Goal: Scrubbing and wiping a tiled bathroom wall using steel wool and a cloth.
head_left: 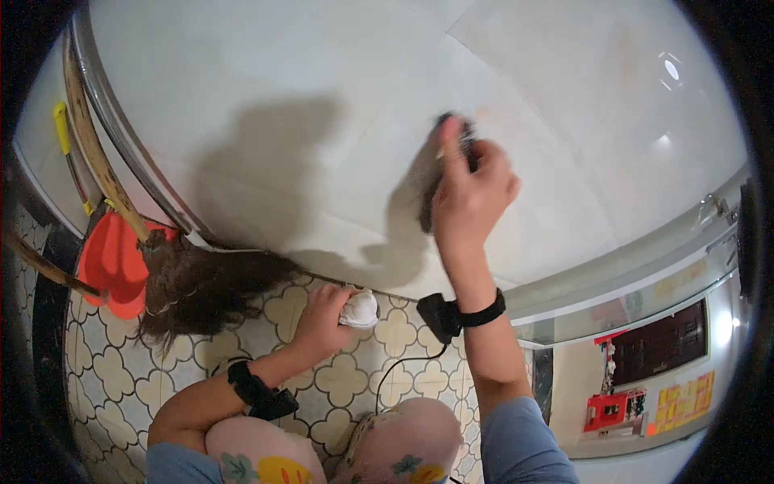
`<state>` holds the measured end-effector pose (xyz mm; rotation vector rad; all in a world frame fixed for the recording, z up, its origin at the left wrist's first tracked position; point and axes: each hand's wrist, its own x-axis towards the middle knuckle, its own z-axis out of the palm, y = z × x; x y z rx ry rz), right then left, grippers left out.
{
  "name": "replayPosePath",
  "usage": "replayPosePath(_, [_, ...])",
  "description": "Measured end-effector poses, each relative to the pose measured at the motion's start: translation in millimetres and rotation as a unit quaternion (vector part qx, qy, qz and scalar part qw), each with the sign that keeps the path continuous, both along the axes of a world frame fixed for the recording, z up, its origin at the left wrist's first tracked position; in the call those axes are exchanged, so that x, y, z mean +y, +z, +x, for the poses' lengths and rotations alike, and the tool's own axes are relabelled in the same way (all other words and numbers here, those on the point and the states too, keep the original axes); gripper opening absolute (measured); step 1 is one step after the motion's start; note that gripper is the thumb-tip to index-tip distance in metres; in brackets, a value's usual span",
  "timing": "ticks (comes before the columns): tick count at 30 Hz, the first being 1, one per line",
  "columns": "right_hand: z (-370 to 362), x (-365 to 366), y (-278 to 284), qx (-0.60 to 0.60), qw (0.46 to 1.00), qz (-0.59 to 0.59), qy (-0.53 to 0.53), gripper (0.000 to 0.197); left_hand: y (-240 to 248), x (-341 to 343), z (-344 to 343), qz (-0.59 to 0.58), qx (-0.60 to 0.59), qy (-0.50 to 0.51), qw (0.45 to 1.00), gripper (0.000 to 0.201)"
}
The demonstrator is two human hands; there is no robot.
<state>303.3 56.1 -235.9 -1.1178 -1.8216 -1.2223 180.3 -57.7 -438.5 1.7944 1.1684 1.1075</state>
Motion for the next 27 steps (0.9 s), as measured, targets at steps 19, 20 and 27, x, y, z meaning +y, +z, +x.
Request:
replayPosePath(19, [30.0,-36.7,-58.9,0.008,0.97,-0.24,0.03,0.056,74.1,33.6,-28.5,0.13,-0.025,0.109,0.985,0.059])
replayPosePath(20, [37.3,-45.5,-64.1,0.024,0.956,-0.289,0.034,0.058,91.3,43.9,-29.8,0.176,-0.028,0.128,0.975,0.062])
replayPosePath(27, [50.7,-77.9,-56.8,0.171,0.924,-0.33,0.093,0.067,215.5,123.1,-38.4,0.485,-0.002,0.328,0.811,0.061])
